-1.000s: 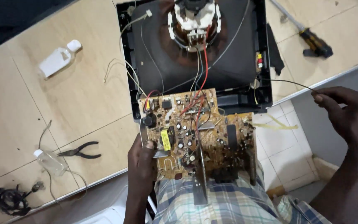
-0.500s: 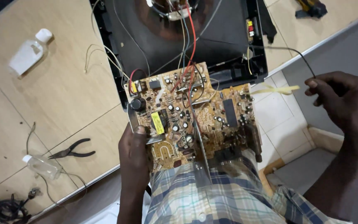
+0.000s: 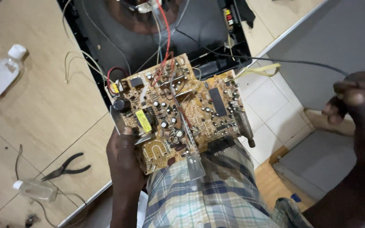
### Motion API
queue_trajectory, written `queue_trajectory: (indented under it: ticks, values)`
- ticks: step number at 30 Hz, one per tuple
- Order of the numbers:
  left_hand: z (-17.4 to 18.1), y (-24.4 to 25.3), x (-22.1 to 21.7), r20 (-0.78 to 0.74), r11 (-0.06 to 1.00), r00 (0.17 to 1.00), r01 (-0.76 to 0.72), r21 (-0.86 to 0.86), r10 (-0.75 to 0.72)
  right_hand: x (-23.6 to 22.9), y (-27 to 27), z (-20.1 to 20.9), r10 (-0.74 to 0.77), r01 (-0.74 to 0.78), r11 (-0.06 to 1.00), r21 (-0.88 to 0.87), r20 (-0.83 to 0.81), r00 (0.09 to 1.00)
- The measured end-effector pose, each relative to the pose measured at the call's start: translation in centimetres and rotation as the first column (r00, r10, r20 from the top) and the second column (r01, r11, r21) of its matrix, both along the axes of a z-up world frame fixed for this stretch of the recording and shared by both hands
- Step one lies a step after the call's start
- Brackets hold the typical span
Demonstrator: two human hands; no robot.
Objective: Organizing and connecting internal wire harnesses and connectors to a circuit board during an appliance repair.
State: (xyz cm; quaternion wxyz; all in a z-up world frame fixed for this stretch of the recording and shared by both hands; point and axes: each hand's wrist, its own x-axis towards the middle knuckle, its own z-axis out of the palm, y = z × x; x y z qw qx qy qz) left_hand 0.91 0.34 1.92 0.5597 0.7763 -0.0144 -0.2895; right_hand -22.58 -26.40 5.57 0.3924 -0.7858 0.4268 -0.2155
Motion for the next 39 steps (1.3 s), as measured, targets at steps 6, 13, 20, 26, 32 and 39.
queue_trajectory:
  ticks: [6, 13, 20, 26, 32, 39]
  values:
    - [-0.9, 0.1, 0.1, 0.07, 0.999, 0.997, -0.03, 0.028, 0.028, 1.0, 3.4, 1.3, -0.053, 0.001, 0.982, 0.186, 0.27, 0.961]
    - [-1.3, 0.2, -0.3, 0.003, 0.973, 0.981, -0.194, 0.122, 0.195, 2.2, 3.4, 0.3, 0.049, -0.157, 0.948, 0.278, 0.361, 0.931]
    - [1.9, -2.3, -1.0, -0.245, 0.937, 0.906, -0.347, 0.034, 0.345, 2.6, 1.2, 0.6, 0.245, -0.383, 0.879, 0.284, 0.419, 0.874]
    - [-1.8, 0.2, -0.3, -0.003, 0.984, 0.984, -0.178, -0.019, 0.178, 3.1, 0.5, 1.3, 0.266, -0.366, 0.898, 0.246, 0.359, 0.895]
    - [-0.6, -0.3, -0.6, 0.006, 0.994, 0.996, -0.089, -0.059, 0.09, 5.0, 2.5, 4.6, 0.07, -0.107, 0.93, 0.351, 0.118, 0.991]
    - [0.7, -0.5, -0.7, -0.007, 0.998, 0.998, -0.06, -0.02, 0.06, 5.0, 2.0, 1.7, 0.233, -0.294, 0.926, 0.234, 0.257, 0.938]
